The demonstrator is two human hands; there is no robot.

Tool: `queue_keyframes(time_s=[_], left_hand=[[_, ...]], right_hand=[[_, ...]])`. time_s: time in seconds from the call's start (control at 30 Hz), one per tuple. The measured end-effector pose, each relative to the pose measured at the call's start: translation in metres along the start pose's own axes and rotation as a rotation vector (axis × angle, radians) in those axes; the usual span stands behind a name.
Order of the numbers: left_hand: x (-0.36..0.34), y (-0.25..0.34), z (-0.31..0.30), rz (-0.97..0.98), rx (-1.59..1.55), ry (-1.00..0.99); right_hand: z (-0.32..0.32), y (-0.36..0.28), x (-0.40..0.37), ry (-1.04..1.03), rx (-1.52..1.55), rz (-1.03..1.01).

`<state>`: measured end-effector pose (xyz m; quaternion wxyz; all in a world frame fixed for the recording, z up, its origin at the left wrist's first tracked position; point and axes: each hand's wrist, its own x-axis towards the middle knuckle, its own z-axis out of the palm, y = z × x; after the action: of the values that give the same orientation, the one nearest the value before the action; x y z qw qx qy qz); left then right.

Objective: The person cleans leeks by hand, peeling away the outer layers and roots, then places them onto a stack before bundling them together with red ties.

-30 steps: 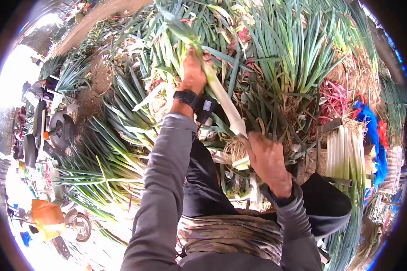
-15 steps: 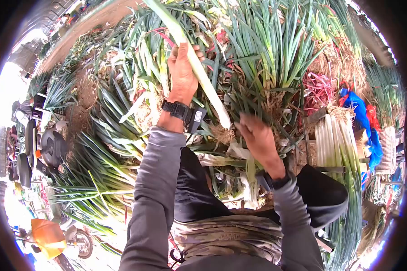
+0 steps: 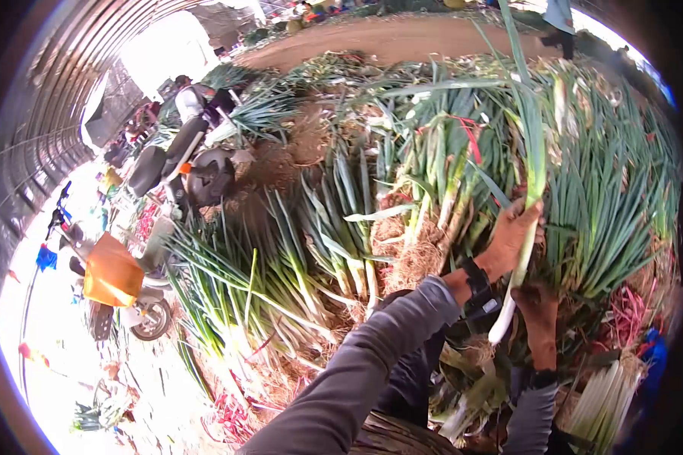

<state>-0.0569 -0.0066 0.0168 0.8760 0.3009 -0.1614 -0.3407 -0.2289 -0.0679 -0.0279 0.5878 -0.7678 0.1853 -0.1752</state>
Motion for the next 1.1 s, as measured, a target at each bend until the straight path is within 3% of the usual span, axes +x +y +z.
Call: queue_keyframes(time_s=[0.33, 0.47, 0.53, 0.57, 0.63, 0.67, 0.7, 0.73, 0.8, 0.93, 0.97, 1.07, 1.1], left_hand=[[-0.005, 0.001, -0.006, -0.015, -0.023, 0.007], [-0.008, -0.003, -0.003, -0.026, -0.007, 0.058], [-0.006, -0.012, -0.018, 0.103, 0.042, -0.086], [-0.005, -0.015, -0.023, 0.065, 0.102, -0.069], [-0.001, -0.006, -0.026, 0.026, -0.177, -0.19], [0.01, -0.012, -0.041, -0.011, -0.123, -0.12], [0.006, -0.007, -0.036, -0.032, -0.094, -0.071], [0.004, 0.004, -0.025, -0.041, -0.056, -0.025], [0.007, 0.011, -0.015, 0.002, -0.005, 0.038], [0.028, 0.033, -0.031, 0.107, -0.061, 0.073], [0.033, 0.04, -0.037, 0.159, -0.034, 0.083], [0.038, 0.059, -0.059, 0.267, 0.008, 0.143], [0.036, 0.062, -0.062, 0.279, 0.033, 0.165]], right_hand=[[0.011, -0.011, -0.015, 0.081, 0.018, -0.025], [0.011, 0.0, -0.02, 0.128, -0.236, -0.116], [0.013, -0.021, -0.029, 0.086, -0.435, -0.072], [0.013, -0.012, -0.035, 0.101, -0.555, -0.291], [0.016, -0.015, -0.045, 0.126, -0.603, -0.465], [0.013, -0.029, -0.053, 0.105, -0.476, -0.359], [0.006, -0.026, -0.052, 0.121, -0.348, -0.414], [0.005, -0.022, -0.054, 0.119, 0.011, -0.172], [-0.006, -0.043, -0.055, 0.07, 0.329, 0.062], [-0.024, -0.042, -0.088, 0.222, 0.39, -0.046], [-0.029, -0.046, -0.097, 0.36, 0.794, 0.038], [-0.057, -0.032, -0.12, 0.317, 0.872, -0.173], [-0.06, -0.02, -0.118, 0.416, 0.584, 0.046]])
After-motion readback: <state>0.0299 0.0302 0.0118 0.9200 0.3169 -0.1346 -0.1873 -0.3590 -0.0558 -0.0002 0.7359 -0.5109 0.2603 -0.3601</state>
